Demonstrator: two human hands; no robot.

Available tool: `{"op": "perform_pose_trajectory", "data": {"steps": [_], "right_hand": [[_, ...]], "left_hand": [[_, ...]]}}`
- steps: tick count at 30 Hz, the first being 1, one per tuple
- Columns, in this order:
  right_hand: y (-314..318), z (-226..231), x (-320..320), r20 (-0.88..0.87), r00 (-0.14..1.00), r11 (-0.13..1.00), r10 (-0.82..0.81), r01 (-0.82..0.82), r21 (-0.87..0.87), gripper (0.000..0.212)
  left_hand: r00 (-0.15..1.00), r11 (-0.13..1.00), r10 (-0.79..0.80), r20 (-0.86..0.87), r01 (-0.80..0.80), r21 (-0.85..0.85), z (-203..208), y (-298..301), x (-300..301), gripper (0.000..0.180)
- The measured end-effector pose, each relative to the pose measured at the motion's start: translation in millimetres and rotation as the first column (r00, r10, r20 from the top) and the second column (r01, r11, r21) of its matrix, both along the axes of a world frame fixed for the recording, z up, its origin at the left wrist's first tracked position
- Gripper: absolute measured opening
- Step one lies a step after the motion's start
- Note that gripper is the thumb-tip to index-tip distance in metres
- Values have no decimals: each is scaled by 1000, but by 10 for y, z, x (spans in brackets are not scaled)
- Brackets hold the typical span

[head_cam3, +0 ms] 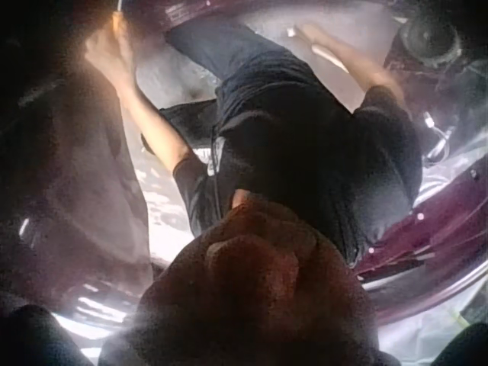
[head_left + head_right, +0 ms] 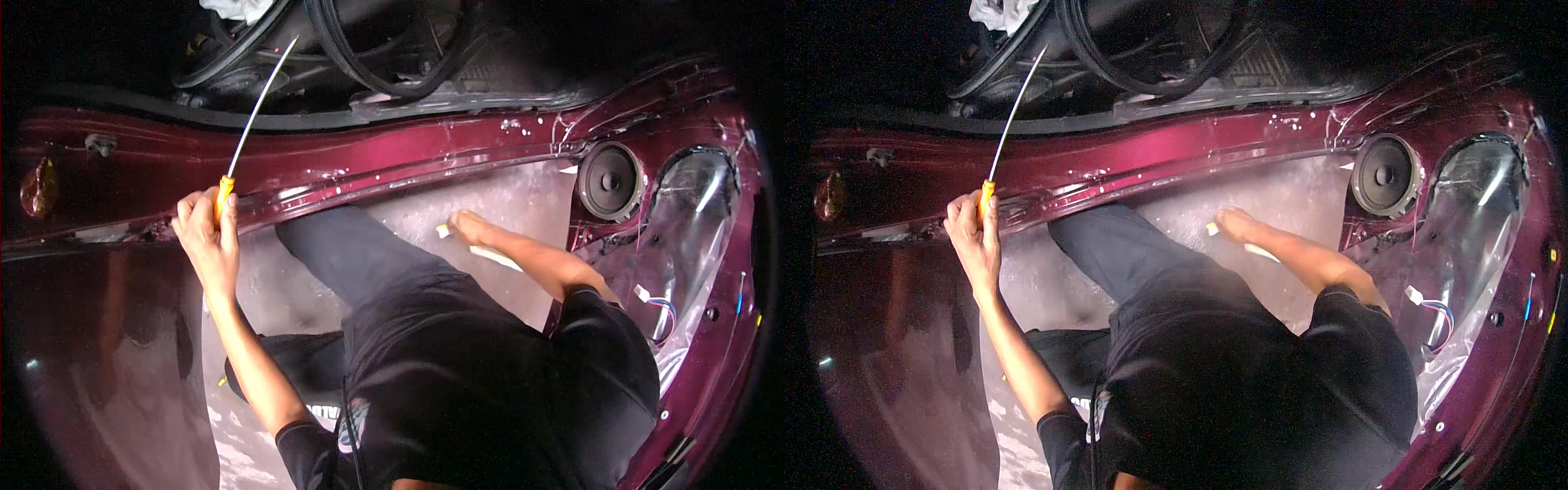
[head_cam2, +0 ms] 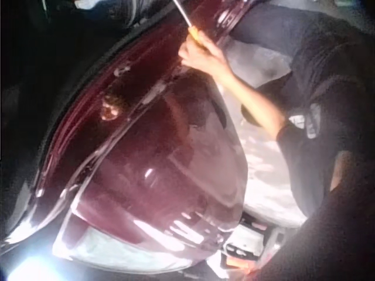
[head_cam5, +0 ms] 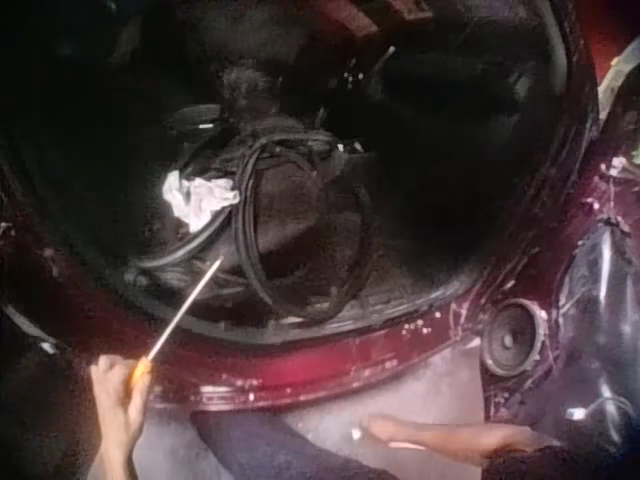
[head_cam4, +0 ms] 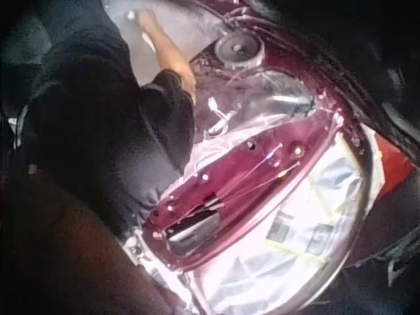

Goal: The person cleans the trunk opening of a maroon car with a cloth, then installs a black rubber sealant strip along the edge using a screwdriver to secure clips. The person wipes the area again after installation.

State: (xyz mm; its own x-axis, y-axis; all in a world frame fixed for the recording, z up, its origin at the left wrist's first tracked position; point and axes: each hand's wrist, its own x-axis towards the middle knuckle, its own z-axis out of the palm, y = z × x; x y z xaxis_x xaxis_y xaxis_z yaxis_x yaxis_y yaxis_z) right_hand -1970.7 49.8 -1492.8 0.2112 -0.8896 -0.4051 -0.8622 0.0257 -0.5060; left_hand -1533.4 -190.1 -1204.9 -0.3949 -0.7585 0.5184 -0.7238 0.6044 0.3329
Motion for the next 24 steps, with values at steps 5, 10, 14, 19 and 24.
{"op": "perform_pose_trajectory", "data": {"steps": [5,10,14,19,24], "right_hand": [[197,147,115,-293,858,872,-423,473,125,32],[301,-631,-416,-578,812,994,-80,112,20,30],[181,-925,-447,-351,895,940,-276,176,-291,27],[-612,370,308,-301,941,958,157,-219,-184,31],[-1285,1743,1245,272,917,902,291,-168,-398,14]], "left_hand": [[1000,1000,10,-19,-9,29,12,37,121,24],[1000,998,7,-6,-7,63,49,9,53,24],[999,995,10,-43,-6,104,18,-15,6,26],[987,985,32,-159,-4,170,-24,21,102,24],[941,979,69,-330,-1,202,-269,159,209,30]]}}
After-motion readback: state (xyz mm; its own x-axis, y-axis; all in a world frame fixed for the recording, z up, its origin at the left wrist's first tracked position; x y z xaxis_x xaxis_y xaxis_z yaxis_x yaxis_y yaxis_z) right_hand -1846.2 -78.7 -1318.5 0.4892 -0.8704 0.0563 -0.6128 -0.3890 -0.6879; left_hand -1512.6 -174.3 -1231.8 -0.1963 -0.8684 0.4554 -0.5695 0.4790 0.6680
